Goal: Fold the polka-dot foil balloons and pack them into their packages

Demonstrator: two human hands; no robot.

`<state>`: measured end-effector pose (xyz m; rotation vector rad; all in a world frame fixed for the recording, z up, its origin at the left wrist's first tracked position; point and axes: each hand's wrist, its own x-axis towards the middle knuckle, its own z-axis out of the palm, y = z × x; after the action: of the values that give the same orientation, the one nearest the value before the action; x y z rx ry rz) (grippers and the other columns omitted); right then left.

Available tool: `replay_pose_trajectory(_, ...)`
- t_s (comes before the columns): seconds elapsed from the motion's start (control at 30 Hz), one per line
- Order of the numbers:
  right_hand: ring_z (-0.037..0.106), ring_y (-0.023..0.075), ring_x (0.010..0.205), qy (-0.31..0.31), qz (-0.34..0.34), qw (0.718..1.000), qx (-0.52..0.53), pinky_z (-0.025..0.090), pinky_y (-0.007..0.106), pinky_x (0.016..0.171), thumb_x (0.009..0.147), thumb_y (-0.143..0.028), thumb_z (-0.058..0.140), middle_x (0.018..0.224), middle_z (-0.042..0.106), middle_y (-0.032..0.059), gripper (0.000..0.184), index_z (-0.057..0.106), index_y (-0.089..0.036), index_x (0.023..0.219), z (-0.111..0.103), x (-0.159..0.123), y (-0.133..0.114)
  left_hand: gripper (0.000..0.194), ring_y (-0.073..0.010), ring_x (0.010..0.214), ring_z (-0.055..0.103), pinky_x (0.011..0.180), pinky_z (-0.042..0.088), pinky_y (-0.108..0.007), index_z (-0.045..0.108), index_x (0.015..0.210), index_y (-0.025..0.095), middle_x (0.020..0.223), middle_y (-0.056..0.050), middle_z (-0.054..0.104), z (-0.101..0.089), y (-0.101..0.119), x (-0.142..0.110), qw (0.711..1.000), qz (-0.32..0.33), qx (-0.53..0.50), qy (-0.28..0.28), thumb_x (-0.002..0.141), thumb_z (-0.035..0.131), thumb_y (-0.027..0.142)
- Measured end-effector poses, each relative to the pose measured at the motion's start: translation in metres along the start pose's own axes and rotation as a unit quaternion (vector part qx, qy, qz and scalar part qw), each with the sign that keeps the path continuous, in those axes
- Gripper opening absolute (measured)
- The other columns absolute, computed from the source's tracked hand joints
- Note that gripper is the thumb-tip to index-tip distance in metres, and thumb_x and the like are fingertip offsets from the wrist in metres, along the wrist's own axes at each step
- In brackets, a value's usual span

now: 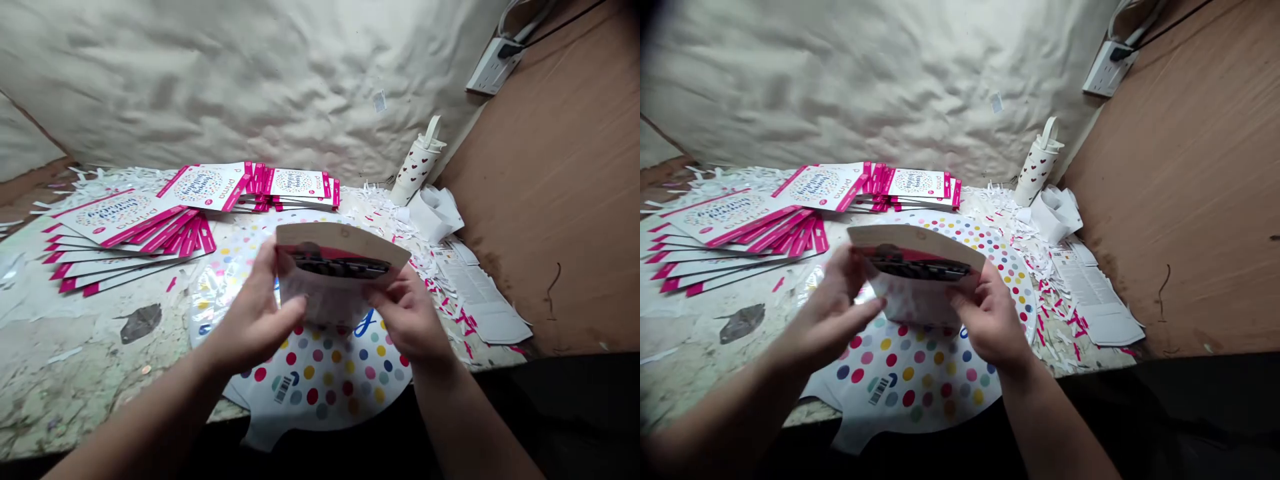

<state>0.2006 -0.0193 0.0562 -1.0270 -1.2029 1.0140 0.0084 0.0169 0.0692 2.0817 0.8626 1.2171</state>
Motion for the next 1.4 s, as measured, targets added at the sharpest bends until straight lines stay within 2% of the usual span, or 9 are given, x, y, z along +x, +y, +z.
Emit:
replay_pose_trajectory(0.2,0.057,0.0223,0.109,-0.044,0.002,0.999,0.002,0.046,0.037,0.092,0.073,-0.025,0.067,0.113,0.062,0.0059,0.045,0.045,-0.024,0.112,0.008,0.002,0.006,0.058,-0.0213,0.100,0.053,0.082,0.050,-0.034,0.033,0.124,0.022,0.113,-0.008,0.050,0.009,-0.003,-0.007,0.996,-0.061,-0.066,-0.011,0.073,0.060,0.015)
replay_pose_trajectory(0.47,0.058,0.0206,0.105,-0.068,-0.013,0.998,0.009,0.049,0.034,0.087,0.069,-0.019,0.071,0.110,0.062,0.0029,0.051,0.045,-0.027,0.113,0.005,-0.001,0.007,0.062,-0.0247,0.102,0.056,0.085,0.051,-0.039,0.034,0.125,0.024,0.111,-0.008,0.055,0.002,-0.012,-0.012,0.983,-0.114,-0.143,0.023,0.073,0.068,0.020)
replay_pose_trajectory(0.7,0.062,0.0223,0.096,-0.047,0.025,0.998,-0.037,0.052,0.036,0.080,0.068,-0.036,0.072,0.100,0.065,0.0029,0.047,0.050,-0.028,0.109,0.004,-0.002,0.006,0.060,-0.0231,0.100,0.057,0.086,0.050,-0.039,0.038,0.123,0.023,0.108,-0.007,0.058,0.002,-0.010,-0.015,0.981,-0.112,-0.157,0.038,0.072,0.070,0.019)
replay_pose_trajectory(0.83,0.064,0.0205,0.083,-0.013,0.020,0.999,-0.022,0.052,0.034,0.072,0.067,-0.038,0.072,0.088,0.067,0.0012,0.036,0.056,-0.027,0.097,-0.006,0.007,-0.003,0.048,-0.0229,0.095,0.061,0.081,0.052,-0.035,0.051,0.114,0.021,0.104,-0.007,0.064,-0.007,-0.007,-0.014,0.948,-0.195,-0.251,0.016,0.071,0.071,0.021)
replay_pose_trajectory(0.97,0.059,0.0151,0.062,-0.021,0.035,0.996,-0.080,0.048,0.028,0.058,0.081,-0.046,0.055,0.066,0.061,-0.0002,0.025,0.057,-0.021,0.073,-0.019,0.029,0.000,0.018,-0.0152,0.066,0.061,0.059,0.051,-0.024,0.063,0.081,0.014,0.070,-0.004,0.065,-0.007,-0.019,-0.017,0.894,-0.316,-0.310,-0.075,0.074,0.068,0.030)
replay_pose_trajectory(1.1,0.055,0.0143,0.062,0.034,-0.047,0.940,-0.335,0.047,0.028,0.061,0.088,-0.037,0.045,0.069,0.059,0.0018,0.024,0.059,-0.019,0.079,-0.012,0.029,0.020,0.028,-0.0067,0.037,0.042,0.035,0.032,-0.017,0.058,0.073,0.013,0.048,0.003,0.051,0.015,-0.035,-0.036,0.836,-0.432,-0.333,-0.050,0.076,0.061,0.041)
replay_pose_trajectory(1.17,0.058,0.0170,0.076,-0.030,-0.133,0.896,-0.424,0.047,0.031,0.072,0.087,-0.023,0.046,0.081,0.063,0.0048,0.016,0.062,-0.019,0.088,0.000,0.015,0.033,0.029,-0.0079,0.037,0.043,0.037,0.033,-0.019,0.057,0.074,0.013,0.046,0.004,0.051,0.028,-0.039,-0.048,0.822,-0.465,-0.329,-0.027,0.073,0.062,0.041)
replay_pose_trajectory(1.27,0.058,0.0190,0.084,-0.151,-0.178,0.852,-0.469,0.048,0.032,0.074,0.087,-0.013,0.044,0.085,0.064,0.0075,0.021,0.063,-0.018,0.091,0.018,-0.009,0.045,0.028,-0.0085,0.039,0.043,0.040,0.033,-0.019,0.055,0.067,0.014,0.045,0.003,0.051,0.040,-0.040,-0.062,0.828,-0.468,-0.307,-0.015,0.072,0.062,0.040)
replay_pose_trajectory(1.4,0.058,0.0190,0.080,-0.164,-0.182,0.835,-0.493,0.047,0.031,0.073,0.090,-0.018,0.043,0.081,0.063,0.0075,0.021,0.063,-0.017,0.087,0.028,-0.019,0.047,0.032,-0.0083,0.041,0.041,0.041,0.030,-0.019,0.051,0.055,0.015,0.043,0.004,0.047,0.042,-0.036,-0.065,0.852,-0.447,-0.270,-0.029,0.074,0.059,0.039)
